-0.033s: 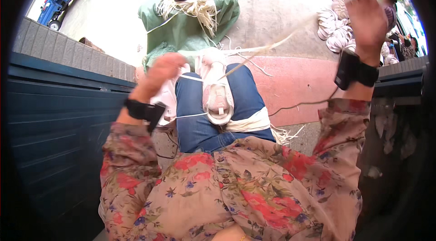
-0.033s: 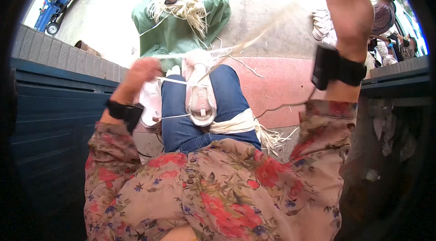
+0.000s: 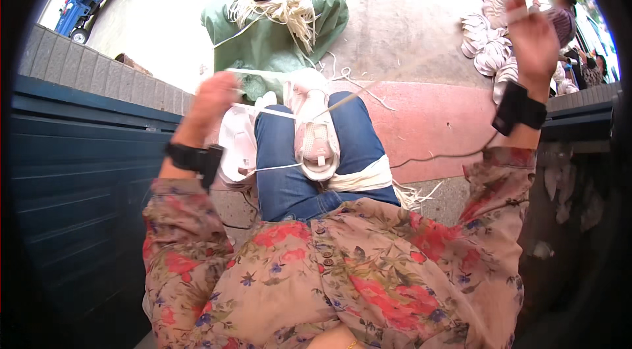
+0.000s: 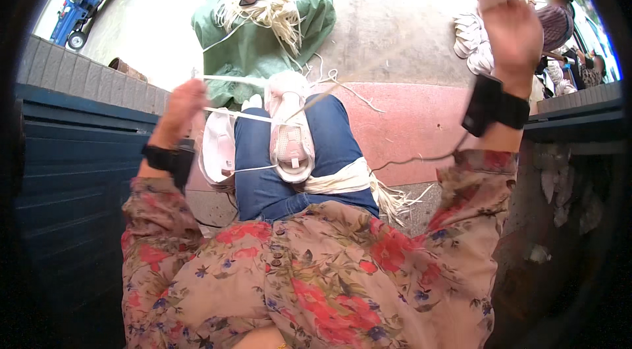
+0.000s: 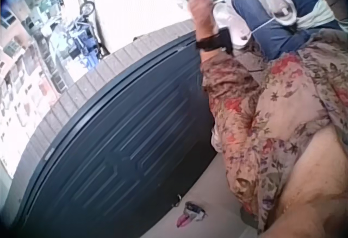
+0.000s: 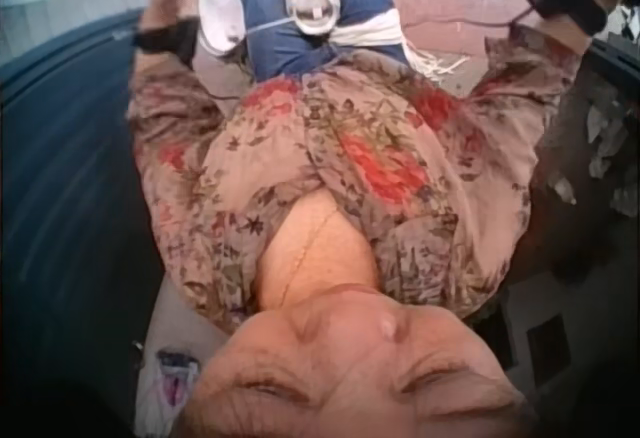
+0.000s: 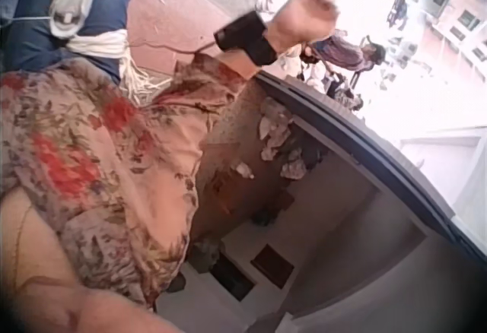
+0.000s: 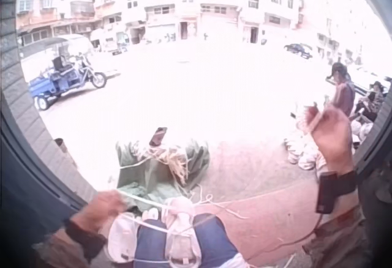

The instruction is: The recorder is lacing and tying a white sneaker, specifically weaving the shoelace through the eyelets and pulling it tight.

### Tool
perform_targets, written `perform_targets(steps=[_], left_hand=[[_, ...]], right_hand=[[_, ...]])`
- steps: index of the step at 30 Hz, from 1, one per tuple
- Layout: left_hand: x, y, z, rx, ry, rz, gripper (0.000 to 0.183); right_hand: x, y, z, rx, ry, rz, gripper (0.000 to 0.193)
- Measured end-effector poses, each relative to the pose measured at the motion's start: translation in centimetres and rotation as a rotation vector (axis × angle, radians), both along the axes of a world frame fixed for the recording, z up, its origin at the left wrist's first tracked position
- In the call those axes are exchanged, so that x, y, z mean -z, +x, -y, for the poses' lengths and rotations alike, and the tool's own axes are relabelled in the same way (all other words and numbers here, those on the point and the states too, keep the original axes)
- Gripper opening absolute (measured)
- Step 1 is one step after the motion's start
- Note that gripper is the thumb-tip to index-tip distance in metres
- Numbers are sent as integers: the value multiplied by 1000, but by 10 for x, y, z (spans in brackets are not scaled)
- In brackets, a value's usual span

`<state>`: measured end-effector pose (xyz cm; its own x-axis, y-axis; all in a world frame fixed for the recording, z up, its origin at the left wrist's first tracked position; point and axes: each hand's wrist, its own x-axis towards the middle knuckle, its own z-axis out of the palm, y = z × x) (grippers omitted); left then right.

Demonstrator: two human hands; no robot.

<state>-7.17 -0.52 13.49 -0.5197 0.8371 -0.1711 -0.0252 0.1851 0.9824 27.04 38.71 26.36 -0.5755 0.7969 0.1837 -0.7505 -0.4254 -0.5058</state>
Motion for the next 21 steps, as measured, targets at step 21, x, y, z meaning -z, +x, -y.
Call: perform_targets(steps=[21], left_hand=[[96,57,13,259,-344,-7,20]], right_hand=[[253,-85,232,-355,1115,1424,22]])
